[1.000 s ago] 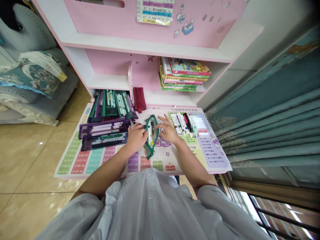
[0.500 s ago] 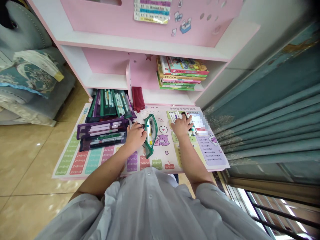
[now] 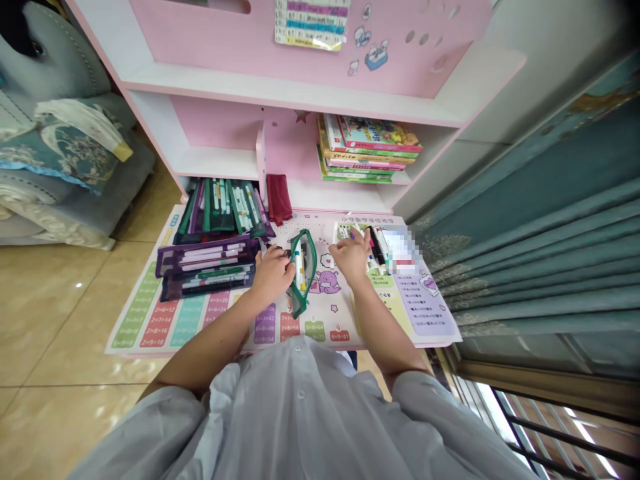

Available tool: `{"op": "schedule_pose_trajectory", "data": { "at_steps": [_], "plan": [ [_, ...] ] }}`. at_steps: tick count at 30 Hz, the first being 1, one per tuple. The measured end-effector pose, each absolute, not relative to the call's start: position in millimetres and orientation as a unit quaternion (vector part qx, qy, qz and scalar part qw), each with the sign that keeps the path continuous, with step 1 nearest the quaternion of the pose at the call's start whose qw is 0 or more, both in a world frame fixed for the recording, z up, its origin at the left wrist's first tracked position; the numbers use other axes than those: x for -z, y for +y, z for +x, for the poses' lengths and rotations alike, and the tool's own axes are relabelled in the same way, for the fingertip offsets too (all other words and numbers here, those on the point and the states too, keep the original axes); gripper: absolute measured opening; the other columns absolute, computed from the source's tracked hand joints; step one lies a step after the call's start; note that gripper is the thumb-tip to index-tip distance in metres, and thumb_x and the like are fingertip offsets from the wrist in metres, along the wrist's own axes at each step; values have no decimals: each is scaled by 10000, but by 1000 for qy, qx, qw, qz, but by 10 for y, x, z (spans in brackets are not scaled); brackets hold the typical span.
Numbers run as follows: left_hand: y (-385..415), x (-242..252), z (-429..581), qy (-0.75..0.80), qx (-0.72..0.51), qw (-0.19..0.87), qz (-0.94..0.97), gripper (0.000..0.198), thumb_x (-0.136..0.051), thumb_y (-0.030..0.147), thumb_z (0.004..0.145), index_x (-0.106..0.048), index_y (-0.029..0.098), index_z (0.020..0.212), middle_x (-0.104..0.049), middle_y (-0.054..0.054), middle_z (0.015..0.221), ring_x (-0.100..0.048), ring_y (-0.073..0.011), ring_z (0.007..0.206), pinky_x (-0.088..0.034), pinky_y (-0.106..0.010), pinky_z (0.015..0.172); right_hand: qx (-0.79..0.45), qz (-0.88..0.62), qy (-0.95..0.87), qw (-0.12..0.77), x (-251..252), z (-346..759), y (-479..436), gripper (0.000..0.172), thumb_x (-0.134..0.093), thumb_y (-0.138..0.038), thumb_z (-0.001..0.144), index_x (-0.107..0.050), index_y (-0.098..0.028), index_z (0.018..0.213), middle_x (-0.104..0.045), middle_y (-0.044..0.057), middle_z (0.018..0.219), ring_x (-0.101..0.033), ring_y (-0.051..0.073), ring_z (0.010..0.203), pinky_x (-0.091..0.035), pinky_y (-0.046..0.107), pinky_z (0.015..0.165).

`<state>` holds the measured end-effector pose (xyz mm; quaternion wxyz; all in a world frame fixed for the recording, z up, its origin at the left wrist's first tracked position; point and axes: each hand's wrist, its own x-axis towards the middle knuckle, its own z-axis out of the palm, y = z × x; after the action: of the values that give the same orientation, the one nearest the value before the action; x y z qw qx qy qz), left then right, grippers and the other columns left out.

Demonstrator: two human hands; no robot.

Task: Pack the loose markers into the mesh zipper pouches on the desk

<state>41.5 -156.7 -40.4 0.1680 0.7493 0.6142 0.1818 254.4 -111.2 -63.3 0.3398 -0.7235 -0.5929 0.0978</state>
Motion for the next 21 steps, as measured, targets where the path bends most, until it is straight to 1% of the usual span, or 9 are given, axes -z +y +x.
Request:
{"op": "schedule_pose_trajectory", "data": {
  "at_steps": [2, 4, 7, 11, 13, 17, 21],
  "plan": [
    [-1568, 408, 415, 615, -181, 166, 749, 283, -480, 243, 907, -744, 210, 809, -665, -81, 1261, -435, -300, 1369, -289, -597, 1132, -130, -687, -604, 383, 629, 2447, -1178, 164, -622, -269, 727, -615, -187, 586, -531, 102, 1427, -214, 384, 1468, -201, 683, 1135],
    [-1565, 418, 414, 616, -180, 161, 750, 284, -480, 244, 907, -744, 214, 807, -665, -76, 1261, -437, -296, 1369, -289, -589, 1136, -159, -661, -615, 400, 630, 2359, -1234, 161, -614, -252, 716, -596, -196, 566, -558, 93, 1400, -250, 363, 1460, -209, 646, 1156],
    [-1558, 430, 412, 617, -175, 155, 752, 286, -480, 250, 910, -744, 214, 806, -669, -78, 1255, -439, -295, 1367, -294, -586, 1134, -184, -639, -635, 394, 650, 2253, -1288, 159, -624, -249, 692, -582, -204, 545, -581, 92, 1373, -267, 350, 1460, -213, 609, 1173],
    [-1553, 436, 414, 617, -170, 156, 753, 277, -485, 242, 905, -744, 208, 815, -667, -79, 1262, -433, -302, 1373, -294, -605, 1126, -199, -611, -668, 375, 704, 2150, -1309, 174, -637, -262, 699, -578, -210, 543, -581, 73, 1380, -288, 315, 1460, -200, 562, 1195],
    [-1554, 442, 414, 615, -175, 153, 753, 280, -484, 241, 904, -745, 211, 807, -669, -74, 1256, -432, -301, 1373, -293, -597, 1130, -210, -613, -672, 358, 719, 2102, -1316, 171, -649, -262, 697, -582, -205, 551, -567, 75, 1398, -274, 318, 1467, -196, 567, 1192],
    [-1554, 461, 415, 616, -180, 144, 753, 282, -486, 250, 906, -745, 217, 801, -678, -73, 1234, -440, -296, 1368, -299, -585, 1130, -239, -651, -653, 306, 700, 2008, -1344, 139, -672, -274, 696, -623, -190, 598, -511, 107, 1454, -175, 367, 1496, -225, 629, 1140],
    [-1552, 468, 412, 616, -177, 142, 754, 280, -487, 252, 909, -749, 208, 820, -671, -81, 1248, -444, -298, 1364, -306, -589, 1124, -250, -658, -653, 280, 689, 1985, -1347, 182, -673, -327, 730, -651, -186, 618, -485, 120, 1474, -137, 383, 1502, -219, 663, 1122]
  ]
}}
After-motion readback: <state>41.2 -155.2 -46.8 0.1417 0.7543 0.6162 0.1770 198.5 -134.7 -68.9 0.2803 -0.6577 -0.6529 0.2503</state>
